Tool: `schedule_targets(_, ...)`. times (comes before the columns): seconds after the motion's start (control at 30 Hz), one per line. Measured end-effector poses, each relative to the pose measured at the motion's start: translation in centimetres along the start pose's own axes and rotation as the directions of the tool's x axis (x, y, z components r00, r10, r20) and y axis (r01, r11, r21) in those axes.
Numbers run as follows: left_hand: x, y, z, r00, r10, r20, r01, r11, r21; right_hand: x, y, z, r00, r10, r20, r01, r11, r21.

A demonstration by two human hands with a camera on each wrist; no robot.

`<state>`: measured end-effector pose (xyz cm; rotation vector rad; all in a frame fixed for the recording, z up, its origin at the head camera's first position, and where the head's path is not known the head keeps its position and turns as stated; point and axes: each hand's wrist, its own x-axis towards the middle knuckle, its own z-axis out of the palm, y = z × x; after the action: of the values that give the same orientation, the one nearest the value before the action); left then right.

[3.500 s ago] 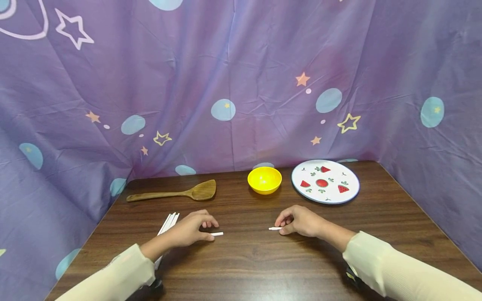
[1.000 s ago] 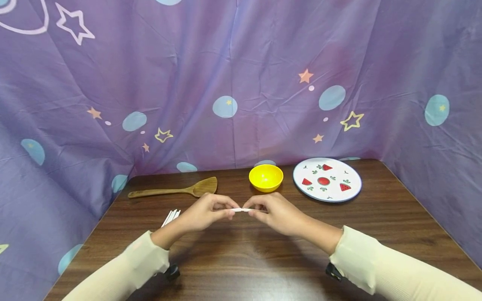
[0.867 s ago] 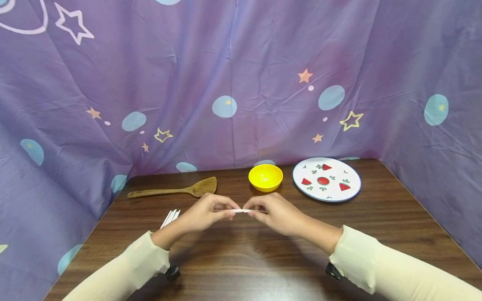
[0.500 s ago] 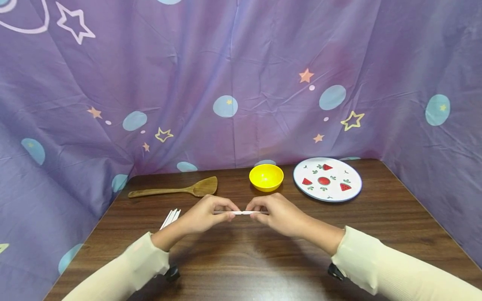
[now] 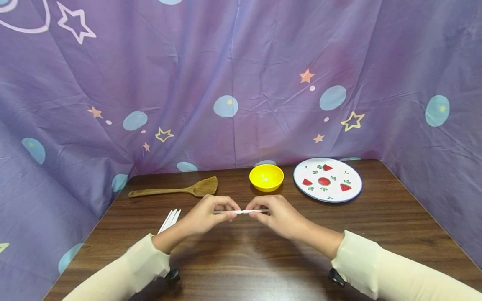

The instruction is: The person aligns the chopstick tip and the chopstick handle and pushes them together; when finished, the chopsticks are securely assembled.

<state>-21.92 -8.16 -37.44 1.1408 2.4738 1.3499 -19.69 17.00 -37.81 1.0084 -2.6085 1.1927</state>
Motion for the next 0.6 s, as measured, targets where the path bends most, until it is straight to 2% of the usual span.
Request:
schedule_targets(0.27, -0.2, 0.2, 0.6, 0.998, 0.023, -0.060, -0.020, 0.999, 0.040, -0.1, -0.1, 0.6, 0.999, -0.002, -0.035, 0.002, 1.000, 0.011)
schedule_targets(0.6, -0.5, 0.5, 1.1, 0.996, 0.042, -0.080, -0.034, 0.995, 0.096, -0.4, 0.0, 1.4, 0.999, 0.012, -0.051, -0.010, 0.999, 0.032)
